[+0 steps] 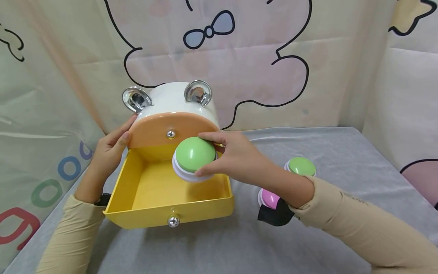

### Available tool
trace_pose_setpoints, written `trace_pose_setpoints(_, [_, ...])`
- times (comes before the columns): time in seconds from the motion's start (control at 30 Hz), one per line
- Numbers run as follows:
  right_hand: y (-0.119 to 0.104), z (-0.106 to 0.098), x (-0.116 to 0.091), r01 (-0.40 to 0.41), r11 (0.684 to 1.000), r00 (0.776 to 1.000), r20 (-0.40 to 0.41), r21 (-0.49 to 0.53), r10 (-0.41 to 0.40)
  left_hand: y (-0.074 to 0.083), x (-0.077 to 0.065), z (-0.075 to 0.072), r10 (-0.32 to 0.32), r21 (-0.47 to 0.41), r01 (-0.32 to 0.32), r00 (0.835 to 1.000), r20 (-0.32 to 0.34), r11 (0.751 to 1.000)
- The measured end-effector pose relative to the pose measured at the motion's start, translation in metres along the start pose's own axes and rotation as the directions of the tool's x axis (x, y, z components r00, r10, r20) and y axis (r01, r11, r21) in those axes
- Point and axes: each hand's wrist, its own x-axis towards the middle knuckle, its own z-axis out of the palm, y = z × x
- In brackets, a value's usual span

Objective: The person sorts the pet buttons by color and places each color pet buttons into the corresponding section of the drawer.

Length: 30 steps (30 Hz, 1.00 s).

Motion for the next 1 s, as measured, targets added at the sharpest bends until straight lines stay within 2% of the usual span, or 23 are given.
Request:
trace_pose_setpoints(0.33, [-0.015,0.03,0.02,-0.003,1.0,0.996,0.093,-0.013,0.004,-0.002,0.0,-0.002,0.029,-0.012,-0.029,0.999,-0.016,0.999])
trace_pose_setpoints(0.53, [-0.018,0.05,0.028,-0.013,0.999,0.987,0.157,-0.042,0.02,-0.002,0.001,0.0,0.021,-0.016,-0.021,1.0,-0.002,1.0])
trace_pose_setpoints(0.73, [-0.022,0.064,0.033,-0.034,0.997,0.984,0.173,-0.07,0.045,-0.001,0.001,0.0,0.023,-0.016,-0.023,1.0,-0.002,1.0])
trace_pose_setpoints(1.0, [-0.027,0.08,0.04,-0.056,0.994,0.965,0.249,-0.093,0.078,-0.003,0.001,0.0,0.025,-0.026,-0.025,1.0,-0.008,0.999])
